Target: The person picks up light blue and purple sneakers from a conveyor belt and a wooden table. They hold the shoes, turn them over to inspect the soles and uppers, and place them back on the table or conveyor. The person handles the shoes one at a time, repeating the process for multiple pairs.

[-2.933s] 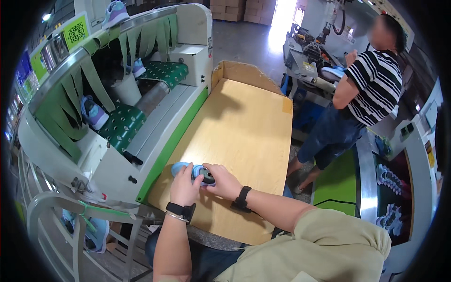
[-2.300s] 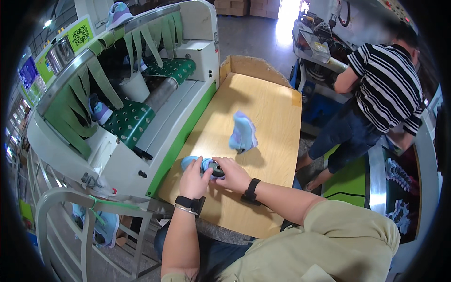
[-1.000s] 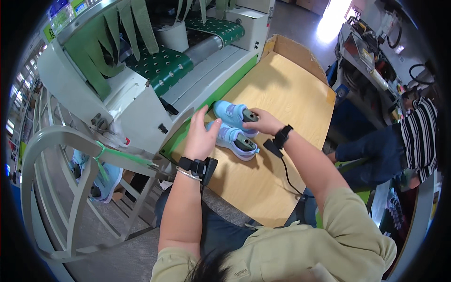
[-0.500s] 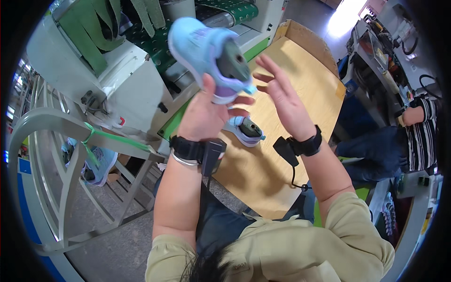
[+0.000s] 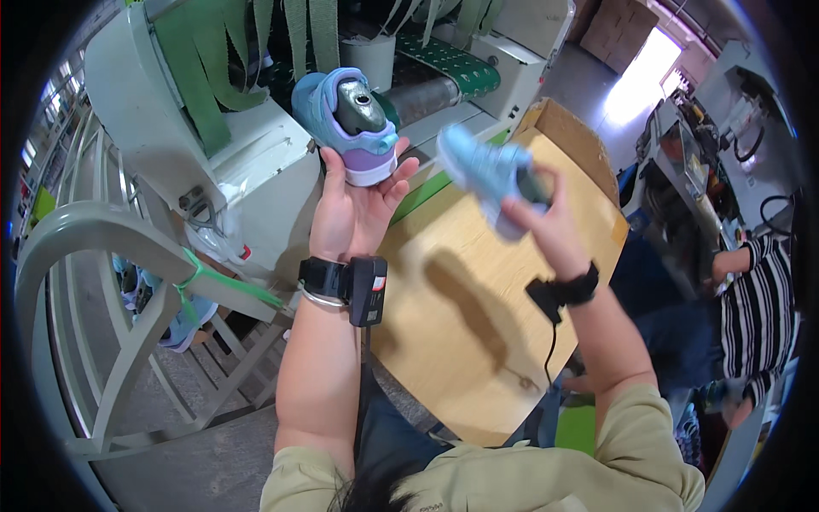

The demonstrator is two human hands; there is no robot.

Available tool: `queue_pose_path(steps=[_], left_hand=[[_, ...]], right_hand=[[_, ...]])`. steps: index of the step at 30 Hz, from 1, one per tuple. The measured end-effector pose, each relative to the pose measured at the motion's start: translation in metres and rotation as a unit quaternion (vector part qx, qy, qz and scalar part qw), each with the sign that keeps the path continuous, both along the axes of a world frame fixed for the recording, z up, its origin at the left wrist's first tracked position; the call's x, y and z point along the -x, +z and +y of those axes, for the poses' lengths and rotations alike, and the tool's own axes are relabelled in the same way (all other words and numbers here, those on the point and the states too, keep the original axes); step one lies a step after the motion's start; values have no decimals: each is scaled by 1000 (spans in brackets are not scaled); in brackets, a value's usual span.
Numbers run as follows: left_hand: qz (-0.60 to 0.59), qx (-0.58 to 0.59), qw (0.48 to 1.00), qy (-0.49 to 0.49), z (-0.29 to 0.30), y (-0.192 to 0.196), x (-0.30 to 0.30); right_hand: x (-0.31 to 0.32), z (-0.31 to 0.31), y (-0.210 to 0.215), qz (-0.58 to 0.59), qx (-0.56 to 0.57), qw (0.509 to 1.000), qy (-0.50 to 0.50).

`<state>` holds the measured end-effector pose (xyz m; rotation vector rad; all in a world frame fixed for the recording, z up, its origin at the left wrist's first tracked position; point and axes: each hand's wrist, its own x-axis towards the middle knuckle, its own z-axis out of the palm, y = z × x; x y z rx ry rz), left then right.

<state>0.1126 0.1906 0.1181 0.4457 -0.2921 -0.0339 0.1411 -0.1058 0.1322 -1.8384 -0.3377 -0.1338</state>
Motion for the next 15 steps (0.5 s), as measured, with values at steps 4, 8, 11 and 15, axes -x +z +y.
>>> queue_pose_path(steps=[4, 8, 11, 15], left_hand=[[30, -2, 998, 46, 1, -1, 1], [3, 4, 999, 38, -10, 2, -3], [2, 13, 999, 29, -6, 3, 3], [10, 21, 1000, 0, -11, 0, 5]], right_hand=[[-91, 42, 84, -211, -26, 977, -5], [-214, 35, 62, -298, 225, 926, -59], [-232, 56, 55, -211, 247, 944, -64], [-184, 71, 44, -286, 252, 918, -111]])
